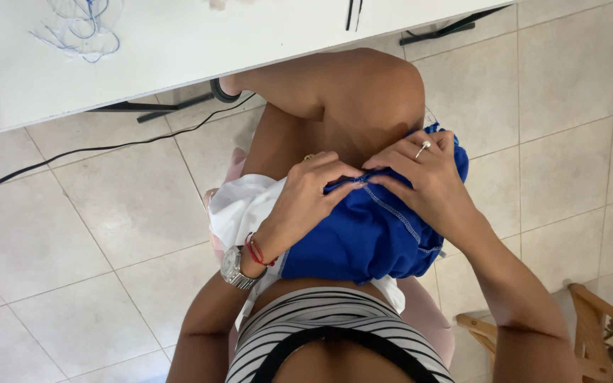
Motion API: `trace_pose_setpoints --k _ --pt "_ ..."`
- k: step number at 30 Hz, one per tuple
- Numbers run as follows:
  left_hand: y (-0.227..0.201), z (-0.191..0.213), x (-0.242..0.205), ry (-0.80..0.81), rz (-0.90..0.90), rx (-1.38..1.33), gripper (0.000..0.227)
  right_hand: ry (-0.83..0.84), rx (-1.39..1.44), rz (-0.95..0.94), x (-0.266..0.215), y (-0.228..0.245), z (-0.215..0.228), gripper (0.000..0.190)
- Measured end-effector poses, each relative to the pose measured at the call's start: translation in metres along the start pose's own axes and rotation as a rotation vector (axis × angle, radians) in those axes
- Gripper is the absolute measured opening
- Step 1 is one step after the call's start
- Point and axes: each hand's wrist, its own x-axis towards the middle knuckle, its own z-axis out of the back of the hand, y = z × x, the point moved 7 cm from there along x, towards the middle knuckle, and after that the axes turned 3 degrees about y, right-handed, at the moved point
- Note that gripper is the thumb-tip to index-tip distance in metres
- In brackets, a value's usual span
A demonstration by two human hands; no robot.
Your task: Pinning pieces of fabric together to prepare a garment for sewing
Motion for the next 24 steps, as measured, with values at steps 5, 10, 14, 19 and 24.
trace_pose_setpoints --k 5,10,14,19,24 --pt "-0.014 0.004 0.005 -0.03 -0.031 0.105 0.014 0.007 -0.013 -0.005 -0.007 -0.012 -0.007 0.012" --pt "-0.007 -0.001 0.008 -0.04 -0.019 0.136 0.009 0.057 -0.176 0.015 -0.006 -0.015 0.005 0.012" --pt "0.001 -0.003 0.009 -0.053 0.031 0.062 0.005 0.092 -0.358 -0.025 -0.012 -0.041 0.026 0.031" --pt "0.016 -0.009 0.027 -0.122 0.027 -0.04 0.007 0.131 -0.323 -0.23 -0.003 -0.075 0.05 0.021" --pt "0.032 -0.013 0.034 -0.074 0.131 -0.107 0.015 -0.067 -0.068 -0.158 0.059 -0.057 0.112 0.014"
